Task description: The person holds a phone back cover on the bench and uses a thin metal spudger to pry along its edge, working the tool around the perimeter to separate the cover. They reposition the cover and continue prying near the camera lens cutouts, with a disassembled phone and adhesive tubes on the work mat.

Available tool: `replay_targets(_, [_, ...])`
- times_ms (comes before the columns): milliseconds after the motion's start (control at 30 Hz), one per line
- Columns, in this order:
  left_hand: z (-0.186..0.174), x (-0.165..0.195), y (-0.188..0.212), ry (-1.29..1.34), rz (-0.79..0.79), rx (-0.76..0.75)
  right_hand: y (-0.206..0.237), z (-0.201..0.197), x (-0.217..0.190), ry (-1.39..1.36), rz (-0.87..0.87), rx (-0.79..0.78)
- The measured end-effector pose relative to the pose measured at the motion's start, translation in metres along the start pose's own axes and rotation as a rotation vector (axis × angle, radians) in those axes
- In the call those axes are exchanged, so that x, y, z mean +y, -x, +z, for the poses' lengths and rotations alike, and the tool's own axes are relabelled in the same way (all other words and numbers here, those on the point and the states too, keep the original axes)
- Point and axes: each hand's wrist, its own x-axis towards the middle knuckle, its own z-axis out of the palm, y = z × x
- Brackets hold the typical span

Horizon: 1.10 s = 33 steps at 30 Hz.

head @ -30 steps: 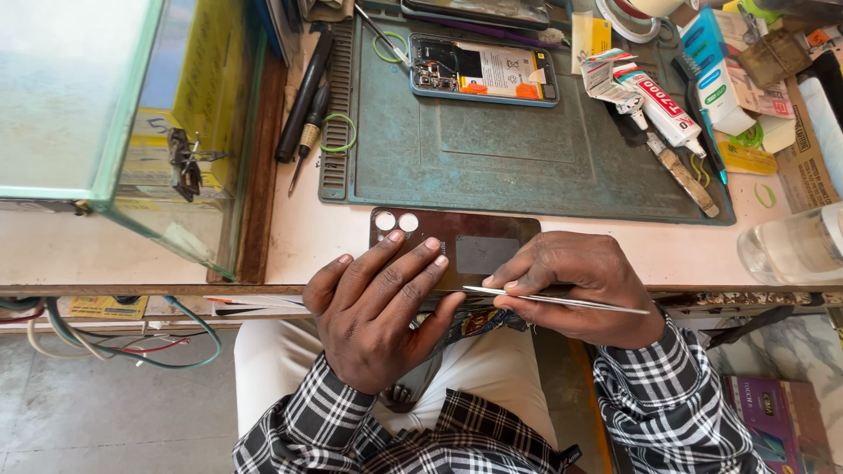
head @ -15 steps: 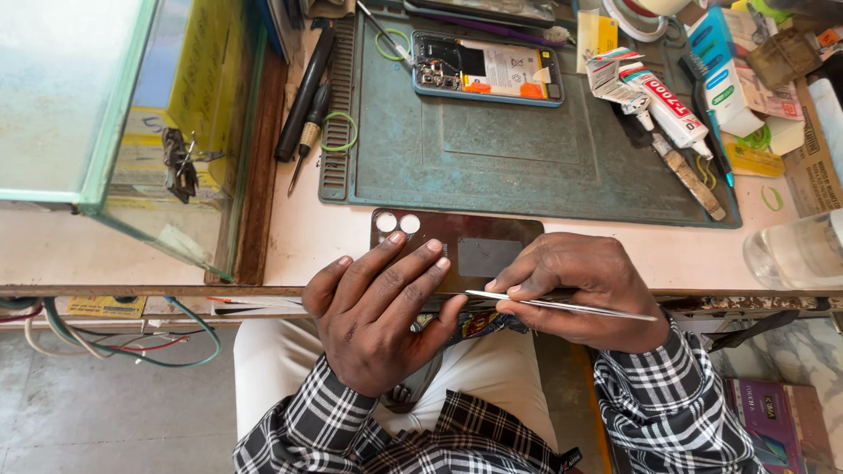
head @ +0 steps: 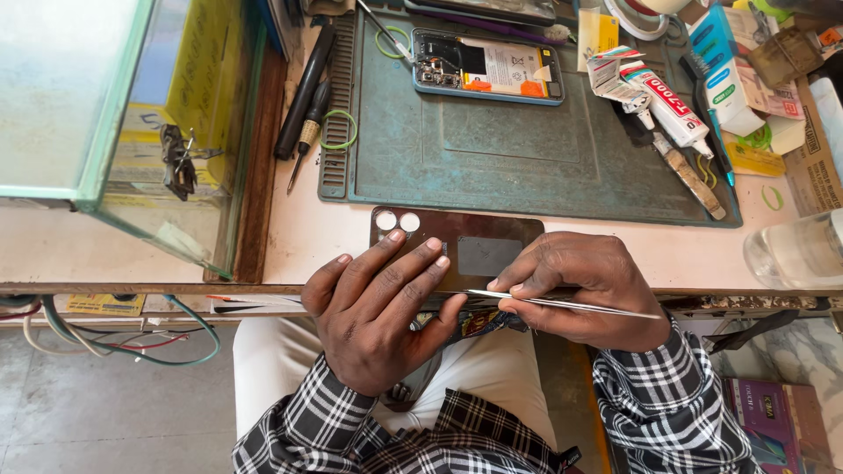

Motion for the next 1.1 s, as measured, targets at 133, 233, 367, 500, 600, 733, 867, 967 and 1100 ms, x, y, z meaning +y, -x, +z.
replay_targets(133, [0.0,0.0022,-0.0003,0.004,-0.008,-0.01,0.0024,-0.0013,-0.0018,-0.038,0.029,0.026])
replay_targets(233, [0.0004,0.0037,0.0,0.005,-0.024,-0.018,0.0019,0.0,0.0003,-0.034,0.017,0.011])
replay_targets(367, [0.0003,0.0042,-0.002,0.004,-0.013,-0.017,0.0025,-0.0027,0.0029,-0.013,0.027,0.0])
replay_targets(500, [0.0017,0.0058,-0.0032,0.005,-0.016,-0.012,0.0048,-0.0056,0.0029,-0.051,0.032,0.026])
replay_targets(600, [0.0016,0.0055,-0.0024,0.002,-0.014,-0.013,0.004,-0.0032,0.0032,-0.036,0.033,0.024])
replay_targets(733, [0.0024,0.006,-0.0039,0.007,-0.013,-0.012,0.0016,-0.0047,0.0035,-0.004,0.004,0.012])
replay_targets(867, [0.0036,0.008,-0.0054,0.005,-0.011,-0.008,0.0044,-0.0075,0.0022,-0.083,0.054,0.04])
replay_targets(967, [0.0032,0.0083,-0.0043,0.005,-0.017,-0.015,0.0048,-0.0088,0.0027,-0.049,0.058,0.018])
replay_targets(1100, [0.0029,0.0077,-0.0043,0.008,-0.017,-0.016,0.0015,-0.009,0.0025,-0.034,0.038,0.0])
